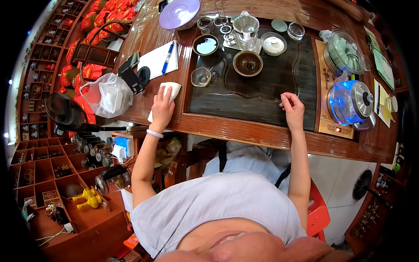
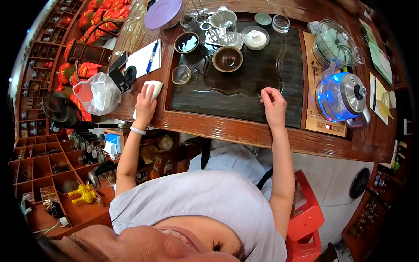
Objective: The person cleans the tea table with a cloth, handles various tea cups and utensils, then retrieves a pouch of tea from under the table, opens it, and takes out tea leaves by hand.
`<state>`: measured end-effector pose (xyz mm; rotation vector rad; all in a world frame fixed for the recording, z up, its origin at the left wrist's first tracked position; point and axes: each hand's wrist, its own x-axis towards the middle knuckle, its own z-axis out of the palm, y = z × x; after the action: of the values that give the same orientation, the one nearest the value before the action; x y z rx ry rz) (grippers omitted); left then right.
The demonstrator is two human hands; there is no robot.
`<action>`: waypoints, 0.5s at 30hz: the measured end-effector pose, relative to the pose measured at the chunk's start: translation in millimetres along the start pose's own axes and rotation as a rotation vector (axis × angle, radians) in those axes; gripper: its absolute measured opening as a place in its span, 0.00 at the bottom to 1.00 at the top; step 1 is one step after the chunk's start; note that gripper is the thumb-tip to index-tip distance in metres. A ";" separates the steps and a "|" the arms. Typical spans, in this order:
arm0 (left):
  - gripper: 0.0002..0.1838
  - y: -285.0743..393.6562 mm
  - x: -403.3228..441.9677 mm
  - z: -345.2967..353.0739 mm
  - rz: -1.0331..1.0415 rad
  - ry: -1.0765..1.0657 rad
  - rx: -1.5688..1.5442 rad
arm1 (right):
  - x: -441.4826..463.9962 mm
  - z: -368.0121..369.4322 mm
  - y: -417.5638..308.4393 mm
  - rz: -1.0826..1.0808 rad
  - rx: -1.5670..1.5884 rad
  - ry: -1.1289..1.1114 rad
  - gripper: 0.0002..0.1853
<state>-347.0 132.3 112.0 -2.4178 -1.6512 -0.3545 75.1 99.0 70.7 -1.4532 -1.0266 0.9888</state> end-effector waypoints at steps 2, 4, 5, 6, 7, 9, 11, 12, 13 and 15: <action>0.27 -2.7 3.1 -0.6 -0.017 0.002 -0.028 | -0.1 0.5 -0.9 -0.009 -0.004 -0.005 0.07; 0.24 -10.7 16.7 0.3 -0.049 0.096 -0.217 | 1.8 0.7 -2.2 -0.001 -0.034 -0.013 0.07; 0.23 -12.7 25.2 2.2 -0.107 0.134 -0.266 | 2.2 0.9 -2.2 -0.006 -0.035 -0.019 0.07; 0.23 -12.4 39.5 0.8 -0.098 0.179 -0.288 | 2.6 1.1 -1.7 -0.010 -0.031 -0.019 0.07; 0.23 -13.0 55.3 0.6 -0.089 0.223 -0.308 | 3.1 1.6 -1.1 -0.015 -0.027 -0.020 0.07; 0.22 -14.1 89.4 6.0 -0.071 0.271 -0.229 | 4.3 1.1 -0.5 -0.003 -0.036 -0.025 0.07; 0.22 -14.6 124.4 18.2 -0.104 0.297 -0.190 | 5.2 0.3 0.2 0.006 -0.049 -0.027 0.07; 0.22 -12.2 139.4 23.4 -0.118 0.268 -0.132 | 5.6 0.2 0.9 0.020 -0.055 -0.014 0.07; 0.22 -12.8 154.1 28.4 -0.132 0.238 -0.076 | 6.0 -0.1 2.2 0.035 -0.061 -0.001 0.07; 0.22 -21.8 172.4 52.3 -0.170 0.071 0.028 | 7.2 -1.0 6.2 0.025 -0.063 -0.006 0.07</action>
<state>-302.3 308.1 114.8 -2.2243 -1.8224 -0.4341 78.7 105.2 64.3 -1.5186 -1.0547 0.9871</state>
